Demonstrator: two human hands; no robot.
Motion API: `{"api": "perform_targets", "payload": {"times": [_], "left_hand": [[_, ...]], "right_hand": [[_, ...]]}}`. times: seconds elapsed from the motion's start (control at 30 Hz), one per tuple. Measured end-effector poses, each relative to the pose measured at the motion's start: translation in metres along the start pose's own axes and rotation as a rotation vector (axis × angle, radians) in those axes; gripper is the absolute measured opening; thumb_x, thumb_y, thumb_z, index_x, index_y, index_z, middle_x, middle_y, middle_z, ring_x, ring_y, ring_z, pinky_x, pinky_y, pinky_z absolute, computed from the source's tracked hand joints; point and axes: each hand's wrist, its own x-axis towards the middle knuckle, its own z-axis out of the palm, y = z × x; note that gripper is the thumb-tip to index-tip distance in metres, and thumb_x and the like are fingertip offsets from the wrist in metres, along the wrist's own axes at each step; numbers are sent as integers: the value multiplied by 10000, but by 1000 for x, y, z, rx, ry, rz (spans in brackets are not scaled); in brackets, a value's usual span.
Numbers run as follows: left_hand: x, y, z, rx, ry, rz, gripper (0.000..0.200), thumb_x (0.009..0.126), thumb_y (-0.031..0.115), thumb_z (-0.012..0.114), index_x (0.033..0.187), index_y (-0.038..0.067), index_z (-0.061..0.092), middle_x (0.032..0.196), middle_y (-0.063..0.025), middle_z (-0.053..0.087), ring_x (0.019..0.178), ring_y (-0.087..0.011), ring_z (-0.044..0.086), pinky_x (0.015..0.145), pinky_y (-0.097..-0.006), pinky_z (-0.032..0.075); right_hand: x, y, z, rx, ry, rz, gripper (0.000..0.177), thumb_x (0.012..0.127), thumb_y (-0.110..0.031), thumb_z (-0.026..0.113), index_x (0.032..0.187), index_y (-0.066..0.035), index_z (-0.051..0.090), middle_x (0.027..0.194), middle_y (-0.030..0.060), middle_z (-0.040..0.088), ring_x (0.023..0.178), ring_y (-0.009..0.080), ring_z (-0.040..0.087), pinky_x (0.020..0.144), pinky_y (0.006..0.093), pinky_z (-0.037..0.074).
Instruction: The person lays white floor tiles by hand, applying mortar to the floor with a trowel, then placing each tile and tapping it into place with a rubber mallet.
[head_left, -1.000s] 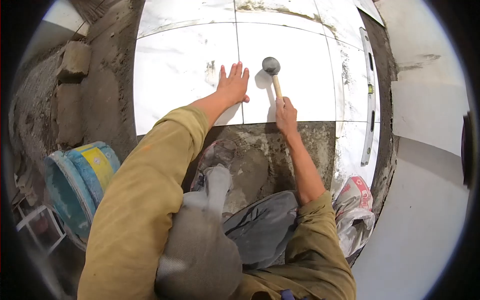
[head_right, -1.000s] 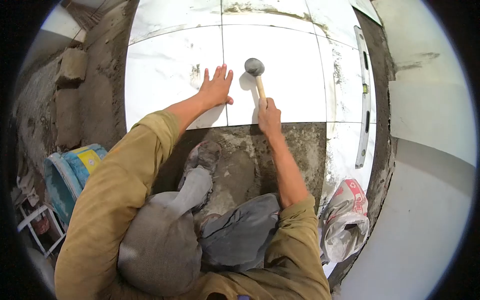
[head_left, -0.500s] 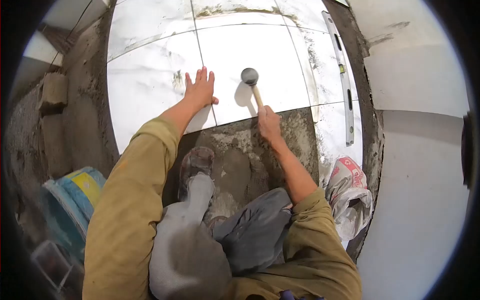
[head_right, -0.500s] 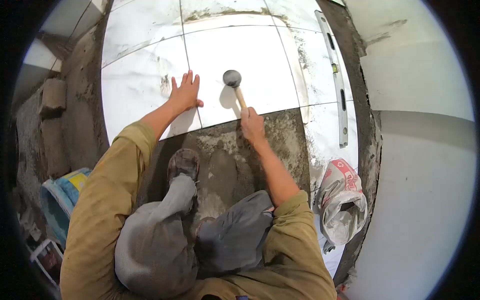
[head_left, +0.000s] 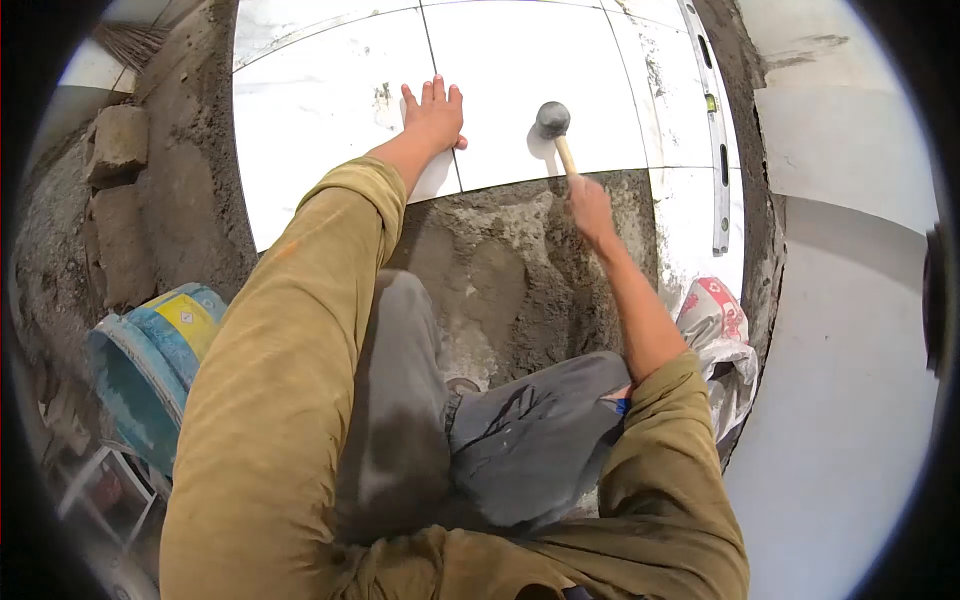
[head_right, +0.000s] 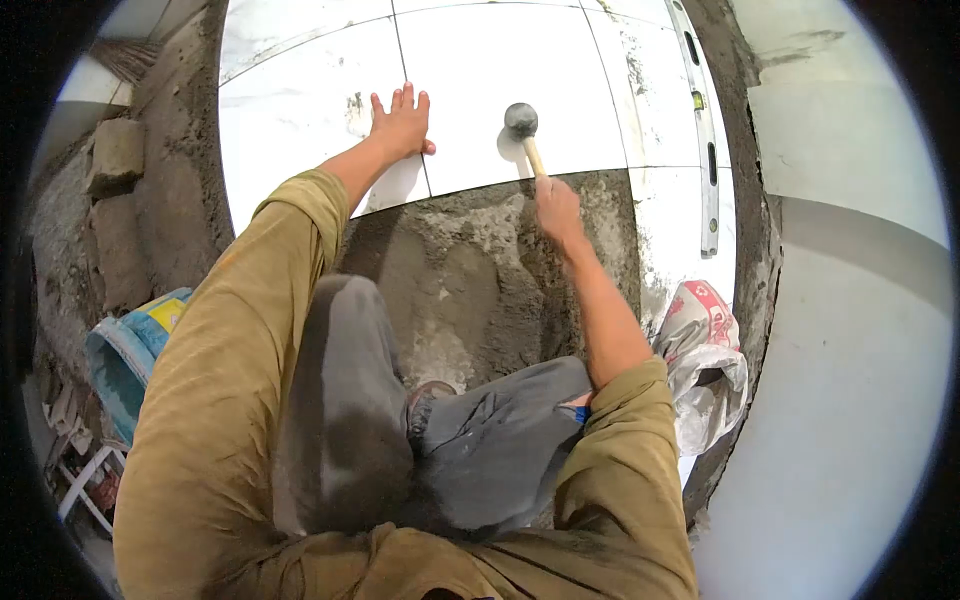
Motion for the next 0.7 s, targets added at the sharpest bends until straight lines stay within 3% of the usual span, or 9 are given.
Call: {"api": "perform_targets", "payload": {"times": [0.13,0.17,0.27,0.33,0.4,0.47,0.53,0.6,0.7], "left_hand": [[3,0,7,-24,13,30,1052,787,467,768,1544,23,187,1609,-280,113,1499,-412,140,1127,-721,108],[3,-1,7,-35,20,25,1054,786,470,768,1545,24,189,1608,-284,111,1498,-420,131,1123,-727,105],[0,-4,7,-90,45,43,1059,774,449,793,1546,24,205,1608,-280,117,1497,-423,113,1133,-720,58],[2,-4,13,-106,44,44,1053,781,451,786,1546,24,204,1613,-267,115,1497,-426,106,1131,-724,57],[2,-6,7,-116,55,38,1046,787,453,780,1547,25,202,1617,-255,113,1497,-430,99,1128,-728,55],[-8,-6,0,-89,24,14,1096,767,517,781,1548,29,187,1624,-240,98,1498,-438,82,1117,-739,90],[-8,-5,-6,-48,28,11,1133,740,529,798,1549,27,184,1627,-227,102,1499,-433,80,1117,-739,94],[-6,-3,-11,-20,44,-5,1171,713,542,816,1549,25,180,1630,-215,106,1500,-429,77,1118,-739,99],[-1,-2,-21,-26,25,-35,1209,673,517,849,1547,5,188,1632,-177,150,1499,-402,126,1125,-731,127]], "right_hand": [[-4,-2,-17,-161,-23,-137,122,935,-140,475,1000,-42,507,818,196,607,743,406,623,584,513,483],[-6,-9,-16,-144,-23,-99,351,965,-321,409,926,-7,562,801,221,615,746,401,618,651,503,476],[20,-12,-23,-179,-102,-34,616,1005,-494,321,911,30,630,834,273,637,783,429,615,742,516,472],[34,-24,-38,-327,-259,144,585,1012,-464,312,973,21,637,875,283,655,797,440,621,767,528,480],[41,-56,-59,-353,-368,86,535,1021,-418,332,1000,24,633,906,288,665,818,439,637,768,524,498],[57,-61,-62,-709,-542,-106,397,1016,-277,375,1092,44,596,967,253,664,892,419,671,729,492,548],[57,-67,-62,-557,-497,27,446,1023,-323,389,1115,60,598,963,264,673,885,396,677,707,481,548],[45,-74,-66,-375,-446,197,483,1006,-356,421,933,78,621,858,303,660,779,421,651,713,507,498],[51,-52,-69,-381,-432,135,499,1002,-367,430,888,82,617,788,275,642,717,362,631,687,487,483]]}}
